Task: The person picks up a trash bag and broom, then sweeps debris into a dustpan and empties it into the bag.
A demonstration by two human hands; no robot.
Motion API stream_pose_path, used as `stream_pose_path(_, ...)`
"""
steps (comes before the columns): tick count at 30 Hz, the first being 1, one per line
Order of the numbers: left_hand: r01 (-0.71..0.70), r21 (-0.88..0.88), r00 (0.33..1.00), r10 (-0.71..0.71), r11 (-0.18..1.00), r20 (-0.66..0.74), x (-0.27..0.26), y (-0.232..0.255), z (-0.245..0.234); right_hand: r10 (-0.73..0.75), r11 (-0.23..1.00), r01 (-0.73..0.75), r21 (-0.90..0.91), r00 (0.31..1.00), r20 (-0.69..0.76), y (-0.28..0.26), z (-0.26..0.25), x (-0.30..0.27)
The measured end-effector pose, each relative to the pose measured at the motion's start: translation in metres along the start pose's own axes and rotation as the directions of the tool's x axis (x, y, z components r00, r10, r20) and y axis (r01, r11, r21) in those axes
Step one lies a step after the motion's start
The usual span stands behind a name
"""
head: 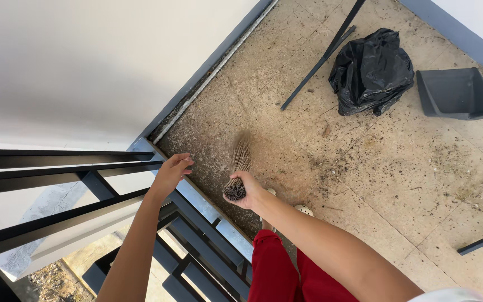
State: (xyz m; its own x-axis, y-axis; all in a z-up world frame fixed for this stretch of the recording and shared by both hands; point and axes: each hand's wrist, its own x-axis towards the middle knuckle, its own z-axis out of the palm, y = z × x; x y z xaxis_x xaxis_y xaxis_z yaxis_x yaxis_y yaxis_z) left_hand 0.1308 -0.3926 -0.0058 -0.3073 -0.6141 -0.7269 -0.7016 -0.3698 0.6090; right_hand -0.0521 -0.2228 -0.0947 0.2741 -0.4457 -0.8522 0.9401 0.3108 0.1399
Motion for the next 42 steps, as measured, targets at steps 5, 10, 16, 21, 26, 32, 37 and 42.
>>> stream_pose_path(5, -0.024, 0.035, 1.0, 0.024, 0.999, -0.006, 0.02, 0.011, -0.011, 0.085, 0.996, -0.088, 0.002, 0.971, 0.222, -0.001, 0.077, -0.047)
stream_pose_path(10, -0.071, 0.147, 0.995, 0.08, 0.987, -0.059, 0.018, 0.03, -0.008, 0.153, 0.974, -0.195, 0.112, 0.941, 0.301, -0.041, 0.075, -0.027)
stream_pose_path(16, -0.05, 0.22, 0.995, 0.068, 0.974, -0.075, 0.014, 0.039, -0.015, -0.028, 0.985, 0.035, 0.167, 0.999, -0.045, -0.107, 0.019, -0.007)
stream_pose_path(21, -0.103, 0.312, 0.995, 0.102, 0.944, 0.021, 0.04, 0.044, -0.01, -0.111, 0.915, 0.221, 0.338, 0.942, -0.316, -0.161, -0.046, -0.057)
stream_pose_path(26, -0.269, 0.384, 0.963, 0.239, 0.883, 0.124, 0.071, 0.087, 0.019, -0.176, 0.802, 0.234, 0.55, 0.972, -0.157, -0.184, -0.106, -0.135)
stream_pose_path(32, -0.341, 0.499, 0.935, 0.232, 0.797, 0.268, 0.076, 0.162, 0.089, -0.193, 0.61, 0.268, 0.746, 0.963, -0.188, -0.179, -0.141, -0.2)
stream_pose_path(37, -0.318, 0.551, 0.935, 0.158, 0.772, 0.318, 0.071, 0.199, 0.139, -0.391, 0.75, 0.366, 0.551, 0.917, -0.077, -0.142, -0.134, -0.258)
stream_pose_path(42, -0.371, 0.579, 0.909, 0.154, 0.726, 0.388, 0.075, 0.2, 0.171, -0.475, 0.761, 0.395, 0.515, 0.88, 0.027, -0.123, -0.104, -0.297)
